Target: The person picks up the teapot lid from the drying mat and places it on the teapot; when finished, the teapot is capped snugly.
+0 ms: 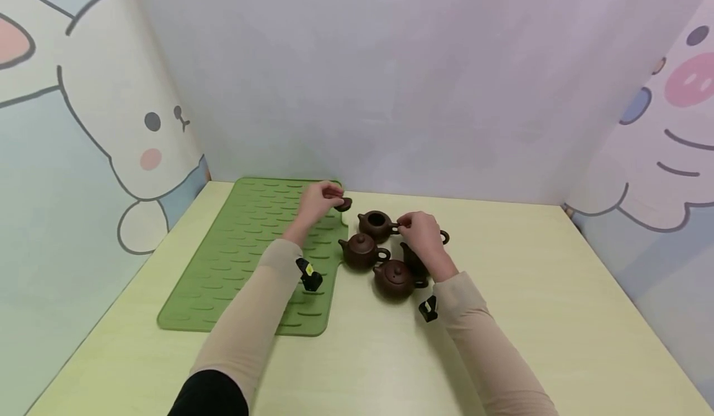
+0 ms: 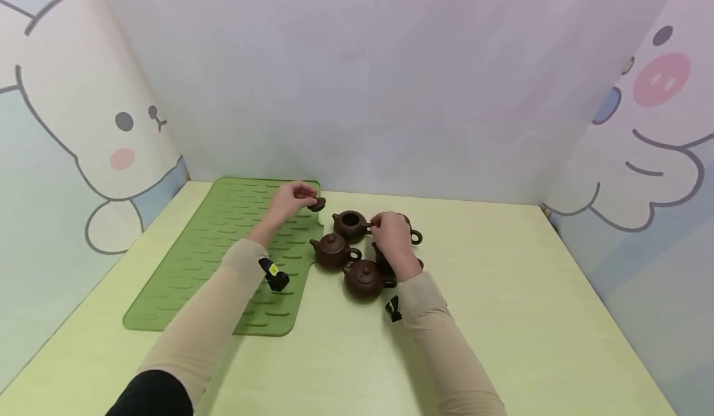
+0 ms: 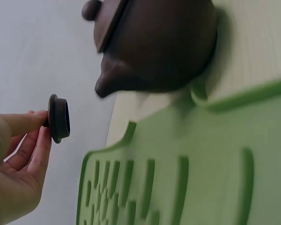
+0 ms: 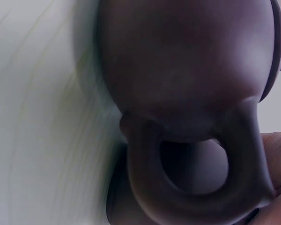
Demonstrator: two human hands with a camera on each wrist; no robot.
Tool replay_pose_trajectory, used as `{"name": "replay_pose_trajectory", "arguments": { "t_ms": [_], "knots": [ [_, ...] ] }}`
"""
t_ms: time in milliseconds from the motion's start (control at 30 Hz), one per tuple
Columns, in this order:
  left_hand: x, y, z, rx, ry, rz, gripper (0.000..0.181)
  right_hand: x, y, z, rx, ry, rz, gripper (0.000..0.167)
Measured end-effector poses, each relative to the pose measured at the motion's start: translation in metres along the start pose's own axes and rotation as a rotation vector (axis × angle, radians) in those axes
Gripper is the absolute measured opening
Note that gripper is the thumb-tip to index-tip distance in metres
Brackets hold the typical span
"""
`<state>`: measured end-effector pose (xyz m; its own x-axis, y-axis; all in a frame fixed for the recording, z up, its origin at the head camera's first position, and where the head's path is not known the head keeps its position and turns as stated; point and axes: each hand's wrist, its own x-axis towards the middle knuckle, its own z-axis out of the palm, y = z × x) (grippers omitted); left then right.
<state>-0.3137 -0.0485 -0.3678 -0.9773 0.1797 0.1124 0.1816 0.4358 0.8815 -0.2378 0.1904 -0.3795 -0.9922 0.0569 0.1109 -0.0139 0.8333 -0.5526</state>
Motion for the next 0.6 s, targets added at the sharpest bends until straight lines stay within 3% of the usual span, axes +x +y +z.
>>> {"name": "replay_pose_trajectory", "arguments": {
  "t_ms": [300, 600],
  "knots": [
    [0.002, 0.015, 0.038, 0.001, -0.061, 0.049, 0.02, -0.002, 0.001, 0.0, 0.002, 0.009, 0.0, 0.023],
    [-0.004, 0.017, 0.06, 0.074, -0.133, 0.082, 0.015, -0.003, -0.001, 0.003, 0.006, 0.001, -0.002, 0.023]
  ]
}}
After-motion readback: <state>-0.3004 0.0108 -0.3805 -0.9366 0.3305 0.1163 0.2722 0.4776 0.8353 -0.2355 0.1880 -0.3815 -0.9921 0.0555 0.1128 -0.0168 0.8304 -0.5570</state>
